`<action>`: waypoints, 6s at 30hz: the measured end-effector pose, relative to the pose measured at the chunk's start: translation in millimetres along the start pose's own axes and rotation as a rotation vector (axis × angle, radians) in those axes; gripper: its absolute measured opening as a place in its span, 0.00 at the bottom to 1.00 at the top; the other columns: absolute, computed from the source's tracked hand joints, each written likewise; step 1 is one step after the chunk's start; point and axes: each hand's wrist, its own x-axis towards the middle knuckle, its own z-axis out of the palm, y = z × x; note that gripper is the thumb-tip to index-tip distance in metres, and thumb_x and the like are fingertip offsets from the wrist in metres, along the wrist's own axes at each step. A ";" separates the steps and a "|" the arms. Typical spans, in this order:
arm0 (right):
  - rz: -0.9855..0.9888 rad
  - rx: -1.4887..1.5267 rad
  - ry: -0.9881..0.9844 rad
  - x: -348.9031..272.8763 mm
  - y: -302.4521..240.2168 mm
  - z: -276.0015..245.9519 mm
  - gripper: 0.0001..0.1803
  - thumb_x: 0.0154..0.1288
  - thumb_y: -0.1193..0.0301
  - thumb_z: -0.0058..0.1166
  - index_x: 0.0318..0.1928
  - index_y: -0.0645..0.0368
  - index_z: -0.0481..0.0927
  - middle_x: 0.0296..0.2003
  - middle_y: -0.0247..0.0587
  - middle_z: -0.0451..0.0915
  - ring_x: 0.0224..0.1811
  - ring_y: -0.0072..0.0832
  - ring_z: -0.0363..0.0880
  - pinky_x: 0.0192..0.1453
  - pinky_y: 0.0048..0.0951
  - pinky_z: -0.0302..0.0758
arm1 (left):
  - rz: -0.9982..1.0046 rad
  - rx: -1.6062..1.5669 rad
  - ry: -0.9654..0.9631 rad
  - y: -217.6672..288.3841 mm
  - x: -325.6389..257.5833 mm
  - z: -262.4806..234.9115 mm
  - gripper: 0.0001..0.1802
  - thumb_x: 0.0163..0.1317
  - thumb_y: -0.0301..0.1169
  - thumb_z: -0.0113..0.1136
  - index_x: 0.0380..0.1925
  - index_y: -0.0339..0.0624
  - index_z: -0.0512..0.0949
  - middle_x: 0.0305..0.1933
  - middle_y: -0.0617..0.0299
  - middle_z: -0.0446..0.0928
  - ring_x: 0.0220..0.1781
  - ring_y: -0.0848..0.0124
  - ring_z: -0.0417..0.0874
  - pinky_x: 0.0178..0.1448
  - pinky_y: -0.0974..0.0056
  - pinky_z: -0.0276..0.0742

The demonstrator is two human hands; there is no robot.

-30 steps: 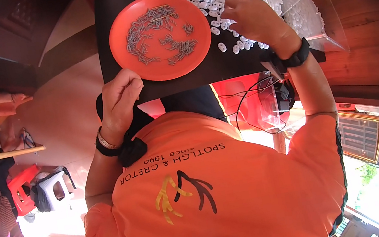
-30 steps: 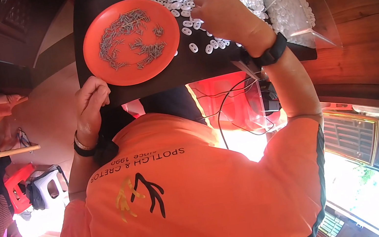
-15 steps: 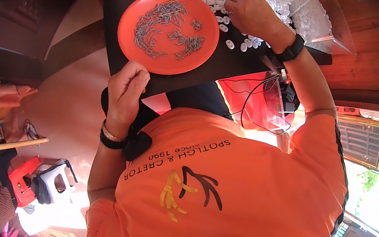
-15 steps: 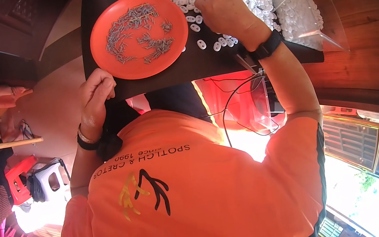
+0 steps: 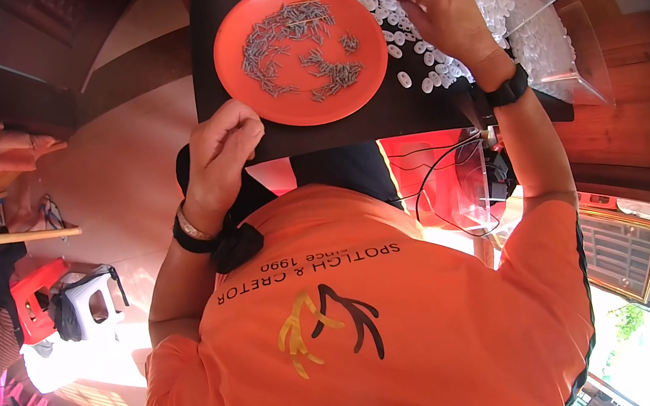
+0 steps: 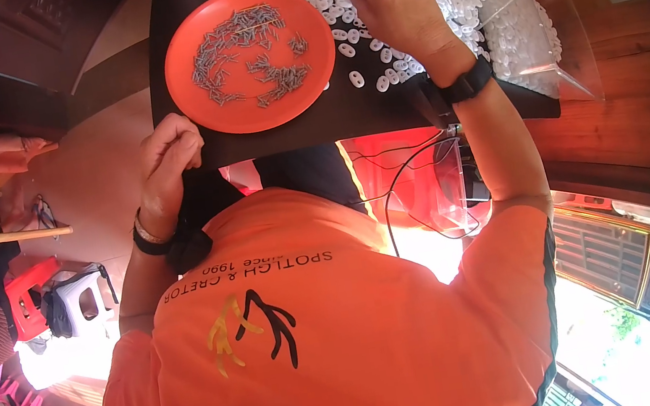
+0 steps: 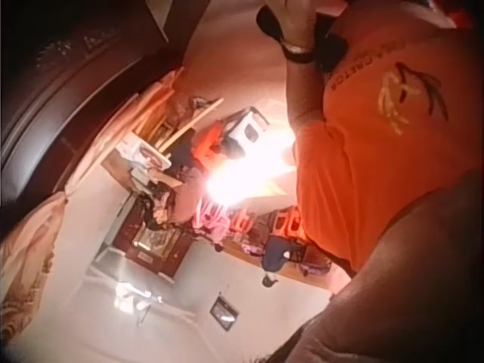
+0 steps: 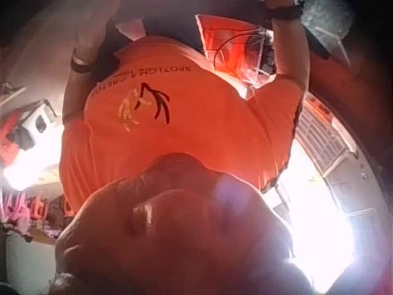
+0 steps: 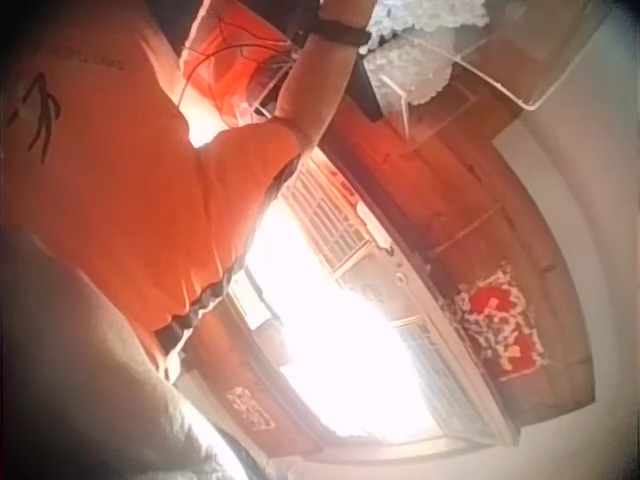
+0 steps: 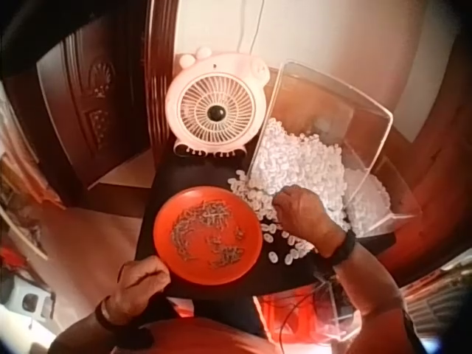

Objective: The recorder is manually inserting small metal hooks into white plastic components.

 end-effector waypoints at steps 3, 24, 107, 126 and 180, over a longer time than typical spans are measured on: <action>0.401 0.698 -0.216 0.8 -10.2 -21.5 0.09 0.66 0.70 0.53 0.43 0.61 0.79 0.34 0.33 0.81 0.37 0.17 0.77 0.42 0.22 0.73 | 0.107 0.025 -0.002 14.7 -1.7 -2.1 0.08 0.63 0.26 0.50 0.25 0.35 0.69 0.21 0.70 0.63 0.24 0.83 0.59 0.27 0.74 0.56; 0.214 1.390 0.097 -3.7 -151.8 -29.3 0.09 0.58 0.82 0.59 0.40 0.63 0.80 0.37 0.36 0.80 0.37 0.22 0.81 0.41 0.22 0.80 | -0.190 -0.611 -0.111 28.7 16.3 26.2 0.11 0.66 0.35 0.46 0.27 0.42 0.70 0.20 0.68 0.66 0.19 0.78 0.67 0.23 0.74 0.57; 0.411 1.713 -0.040 -18.5 -156.7 -11.9 0.08 0.66 0.71 0.55 0.33 0.64 0.77 0.26 0.31 0.78 0.29 0.15 0.75 0.33 0.19 0.74 | -0.102 -0.120 -0.101 21.4 11.0 31.7 0.11 0.61 0.32 0.50 0.25 0.36 0.72 0.20 0.68 0.68 0.20 0.82 0.65 0.25 0.74 0.59; 0.310 1.106 0.174 -19.7 -162.7 -23.1 0.08 0.59 0.69 0.61 0.30 0.60 0.79 0.21 0.41 0.78 0.23 0.30 0.78 0.25 0.28 0.72 | -0.046 0.013 -0.066 24.1 5.8 33.5 0.13 0.64 0.32 0.49 0.23 0.37 0.69 0.18 0.72 0.63 0.20 0.84 0.59 0.24 0.74 0.54; 0.657 1.989 0.034 -16.8 -157.9 -13.6 0.06 0.61 0.74 0.57 0.38 0.63 0.80 0.29 0.36 0.82 0.29 0.18 0.78 0.37 0.18 0.74 | -0.040 -0.331 0.032 24.0 6.5 30.2 0.11 0.61 0.32 0.50 0.24 0.37 0.71 0.18 0.68 0.66 0.19 0.81 0.62 0.24 0.74 0.57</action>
